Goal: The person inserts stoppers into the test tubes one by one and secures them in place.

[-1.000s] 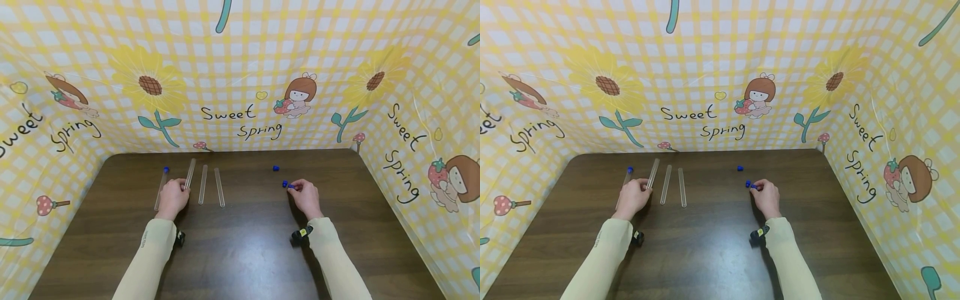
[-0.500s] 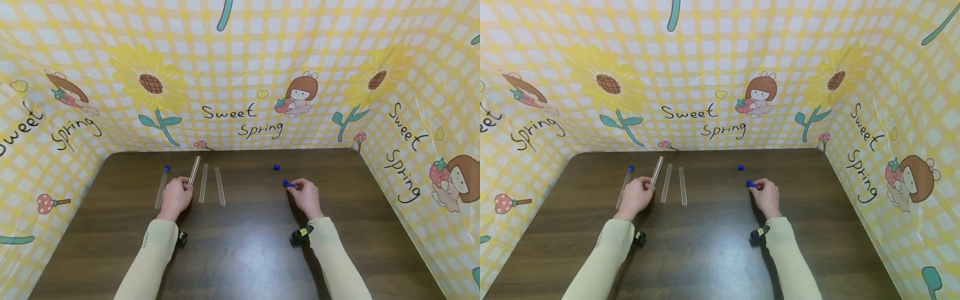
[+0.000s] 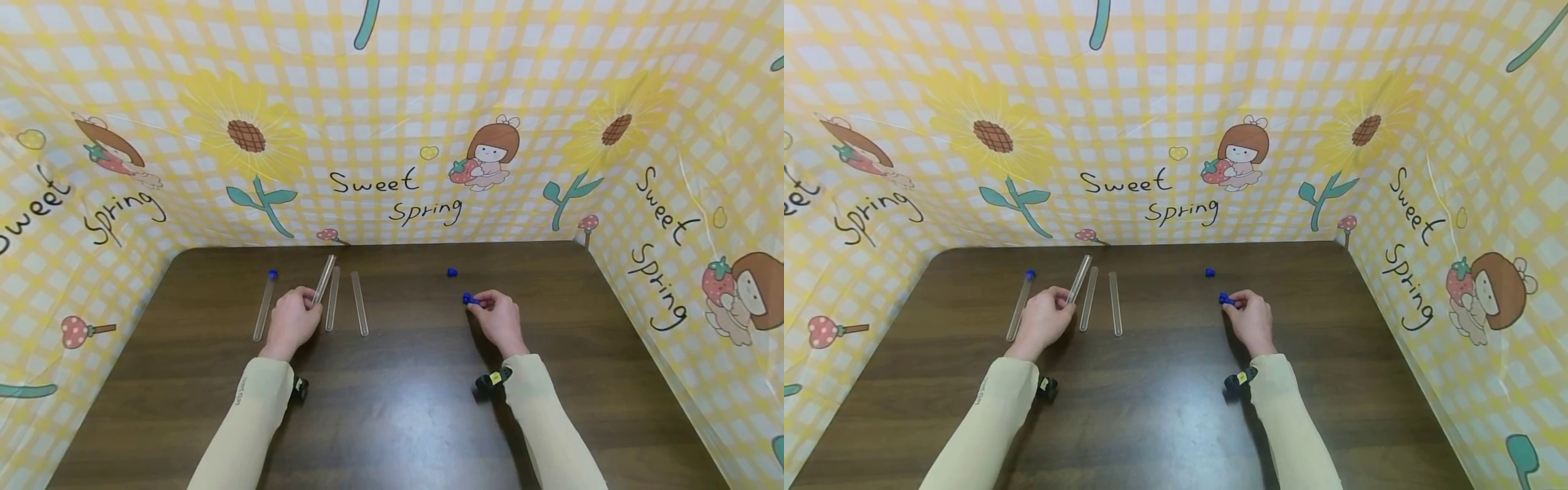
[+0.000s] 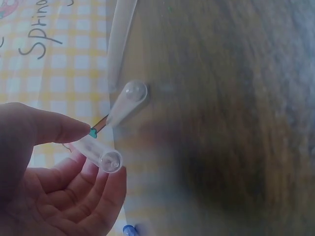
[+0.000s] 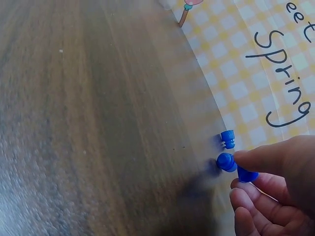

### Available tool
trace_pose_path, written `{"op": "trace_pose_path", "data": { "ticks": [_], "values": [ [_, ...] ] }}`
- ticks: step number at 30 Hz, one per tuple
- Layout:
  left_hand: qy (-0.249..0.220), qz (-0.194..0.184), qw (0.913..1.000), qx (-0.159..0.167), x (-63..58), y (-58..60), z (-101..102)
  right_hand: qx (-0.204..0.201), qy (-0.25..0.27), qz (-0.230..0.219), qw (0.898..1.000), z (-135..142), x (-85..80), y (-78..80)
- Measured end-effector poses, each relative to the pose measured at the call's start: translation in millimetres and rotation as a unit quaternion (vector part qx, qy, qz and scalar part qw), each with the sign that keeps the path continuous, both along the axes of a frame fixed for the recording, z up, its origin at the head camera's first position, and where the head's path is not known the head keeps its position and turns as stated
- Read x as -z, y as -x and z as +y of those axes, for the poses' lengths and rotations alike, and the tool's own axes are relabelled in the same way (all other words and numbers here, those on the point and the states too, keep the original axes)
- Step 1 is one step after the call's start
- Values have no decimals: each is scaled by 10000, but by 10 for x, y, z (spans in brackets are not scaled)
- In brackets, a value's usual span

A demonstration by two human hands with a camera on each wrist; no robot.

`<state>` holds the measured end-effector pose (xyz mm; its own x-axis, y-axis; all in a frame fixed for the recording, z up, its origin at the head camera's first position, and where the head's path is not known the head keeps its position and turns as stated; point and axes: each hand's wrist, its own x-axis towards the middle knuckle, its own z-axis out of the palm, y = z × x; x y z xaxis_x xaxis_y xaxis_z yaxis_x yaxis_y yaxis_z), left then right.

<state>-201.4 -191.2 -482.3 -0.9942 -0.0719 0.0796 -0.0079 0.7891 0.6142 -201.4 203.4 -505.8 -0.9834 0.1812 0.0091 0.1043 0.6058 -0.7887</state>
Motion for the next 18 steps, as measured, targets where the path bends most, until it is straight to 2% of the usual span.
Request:
{"op": "trace_pose_path", "data": {
  "ticks": [9,18],
  "values": [
    [-68,23,9999,116,-35,-11,88,-11,67,-43,10000,-4,-21,-11],
    [-204,-4,9993,300,-7,-24,172,-71,308,-29,9995,-30,-97,-11]
  ]
}}
